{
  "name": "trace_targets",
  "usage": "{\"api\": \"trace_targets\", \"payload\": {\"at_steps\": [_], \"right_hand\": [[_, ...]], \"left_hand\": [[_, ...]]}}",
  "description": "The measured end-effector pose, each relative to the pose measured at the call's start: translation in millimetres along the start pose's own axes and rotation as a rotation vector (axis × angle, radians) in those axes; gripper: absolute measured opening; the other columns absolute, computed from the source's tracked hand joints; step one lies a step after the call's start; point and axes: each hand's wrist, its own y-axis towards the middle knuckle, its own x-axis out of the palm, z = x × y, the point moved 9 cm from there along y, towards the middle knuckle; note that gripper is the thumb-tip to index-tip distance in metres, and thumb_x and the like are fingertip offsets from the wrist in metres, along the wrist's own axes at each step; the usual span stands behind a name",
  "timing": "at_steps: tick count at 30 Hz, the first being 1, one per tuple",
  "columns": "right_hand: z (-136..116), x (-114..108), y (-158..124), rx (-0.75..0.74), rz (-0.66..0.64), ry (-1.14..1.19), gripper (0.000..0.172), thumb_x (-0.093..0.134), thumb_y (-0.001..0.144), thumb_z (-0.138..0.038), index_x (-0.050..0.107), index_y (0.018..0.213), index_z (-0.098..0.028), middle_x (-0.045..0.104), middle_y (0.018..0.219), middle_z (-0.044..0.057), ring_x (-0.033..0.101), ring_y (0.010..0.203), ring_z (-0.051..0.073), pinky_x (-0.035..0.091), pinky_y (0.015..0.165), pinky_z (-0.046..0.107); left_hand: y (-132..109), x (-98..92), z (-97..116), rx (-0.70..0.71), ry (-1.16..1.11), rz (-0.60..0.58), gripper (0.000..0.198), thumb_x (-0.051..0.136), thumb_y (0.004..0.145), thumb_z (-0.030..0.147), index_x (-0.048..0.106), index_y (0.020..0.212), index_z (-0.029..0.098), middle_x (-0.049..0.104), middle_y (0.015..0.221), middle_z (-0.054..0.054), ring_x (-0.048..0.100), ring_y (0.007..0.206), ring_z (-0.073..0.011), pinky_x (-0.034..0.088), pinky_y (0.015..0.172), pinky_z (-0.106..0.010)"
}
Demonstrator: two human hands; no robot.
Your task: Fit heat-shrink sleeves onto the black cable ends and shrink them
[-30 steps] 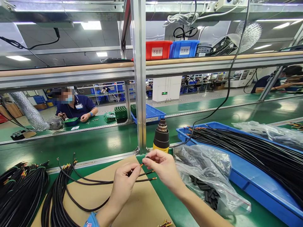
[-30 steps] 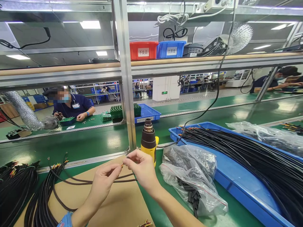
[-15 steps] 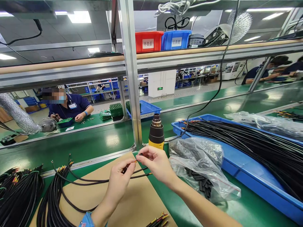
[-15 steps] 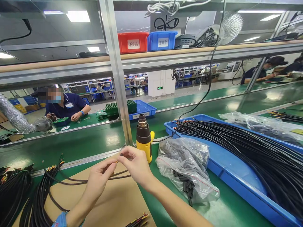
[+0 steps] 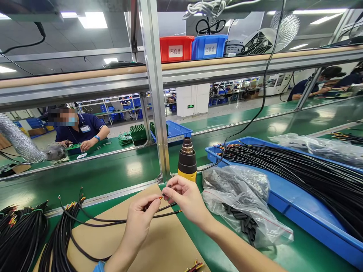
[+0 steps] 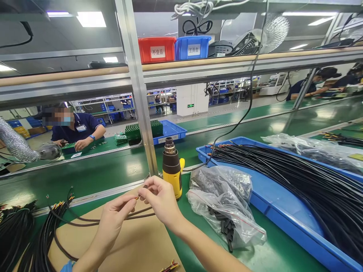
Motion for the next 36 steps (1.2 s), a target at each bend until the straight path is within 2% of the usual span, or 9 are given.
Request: {"api": "trace_targets", "payload": {"at_steps": [5, 10, 16, 19, 22, 25, 28, 31, 36], "right_hand": [[11.0, 0.8, 6.0, 0.065, -0.062, 0.03, 0.025, 0.068, 0.065, -0.034, 0.051, 0.069, -0.015, 0.058, 0.056, -0.001, 0.056, 0.055, 0.011, 0.045, 0.05, 0.023], [16.6, -1.2, 10.4, 0.092, -0.061, 0.005, 0.028, 0.069, 0.063, -0.037, 0.052, 0.064, -0.014, 0.056, 0.054, -0.002, 0.048, 0.046, 0.008, 0.042, 0.048, 0.022], [10.7, -4.1, 8.6, 0.02, 0.01, -0.187, 0.03, 0.067, 0.064, -0.037, 0.048, 0.057, -0.015, 0.047, 0.046, -0.005, 0.043, 0.043, 0.007, 0.033, 0.043, 0.021], [14.2, -0.1, 9.3, 0.038, -0.027, -0.161, 0.031, 0.068, 0.063, -0.038, 0.048, 0.058, -0.015, 0.047, 0.046, -0.005, 0.043, 0.043, 0.007, 0.032, 0.043, 0.02], [20.1, 2.3, 10.1, 0.094, -0.059, -0.074, 0.031, 0.069, 0.062, -0.039, 0.05, 0.06, -0.014, 0.049, 0.048, -0.005, 0.043, 0.042, 0.006, 0.034, 0.042, 0.02], [23.7, 0.7, 9.9, 0.143, -0.046, 0.011, 0.031, 0.07, 0.061, -0.038, 0.051, 0.063, -0.014, 0.052, 0.051, -0.004, 0.045, 0.043, 0.005, 0.037, 0.044, 0.019], [25.6, 3.0, 8.4, 0.179, -0.068, 0.082, 0.03, 0.069, 0.063, -0.038, 0.052, 0.065, -0.013, 0.056, 0.054, -0.002, 0.048, 0.047, 0.006, 0.04, 0.046, 0.019], [26.4, 7.2, 6.5, 0.199, -0.105, 0.146, 0.03, 0.068, 0.064, -0.04, 0.054, 0.067, -0.013, 0.059, 0.057, 0.0, 0.052, 0.052, 0.007, 0.042, 0.048, 0.019], [24.9, 11.3, 4.6, 0.205, -0.13, 0.186, 0.03, 0.07, 0.062, -0.039, 0.056, 0.067, -0.013, 0.06, 0.056, 0.0, 0.054, 0.054, 0.008, 0.042, 0.048, 0.017]], "left_hand": [[0.5, 1.8, -3.4, -0.001, 0.009, -0.013, 0.02, 0.059, 0.072, 0.032, 0.068, 0.073, 0.014, 0.053, 0.057, 0.0, 0.043, 0.055, -0.0095, 0.039, 0.052, -0.019], [-1.7, 0.8, -3.9, 0.037, 0.099, -0.002, 0.02, 0.057, 0.075, 0.032, 0.066, 0.076, 0.015, 0.054, 0.059, 0.0, 0.048, 0.057, -0.0109, 0.042, 0.055, -0.02], [-8.9, -1.4, 4.7, 0.212, 0.306, 0.065, 0.019, 0.052, 0.08, 0.029, 0.069, 0.083, 0.019, 0.065, 0.073, -0.002, 0.056, 0.065, -0.0137, 0.045, 0.059, -0.021], [-11.2, -0.9, 9.6, 0.293, 0.371, 0.077, 0.019, 0.051, 0.081, 0.027, 0.069, 0.085, 0.021, 0.068, 0.079, -0.003, 0.059, 0.07, -0.0147, 0.047, 0.064, -0.022], [-11.6, -1.3, 11.9, 0.315, 0.393, 0.084, 0.019, 0.051, 0.081, 0.026, 0.069, 0.086, 0.021, 0.069, 0.081, -0.003, 0.06, 0.073, -0.0152, 0.047, 0.068, -0.023], [-8.9, -2.8, 10.1, 0.26, 0.33, 0.084, 0.018, 0.052, 0.08, 0.027, 0.068, 0.085, 0.021, 0.068, 0.081, -0.003, 0.059, 0.071, -0.0148, 0.046, 0.064, -0.022], [-4.0, -2.1, 6.7, 0.162, 0.215, 0.048, 0.02, 0.052, 0.079, 0.03, 0.068, 0.079, 0.018, 0.064, 0.067, -0.002, 0.054, 0.06, -0.0129, 0.043, 0.056, -0.021], [0.0, 0.4, 3.3, 0.053, 0.083, -0.012, 0.022, 0.055, 0.076, 0.033, 0.067, 0.073, 0.015, 0.056, 0.055, 0.0, 0.048, 0.056, -0.0115, 0.04, 0.054, -0.02], [1.3, 3.6, -4.4, -0.103, -0.06, -0.09, 0.027, 0.057, 0.073, 0.039, 0.062, 0.062, 0.014, 0.049, 0.052, 0.003, 0.036, 0.049, -0.0083, 0.028, 0.048, -0.02]]}}
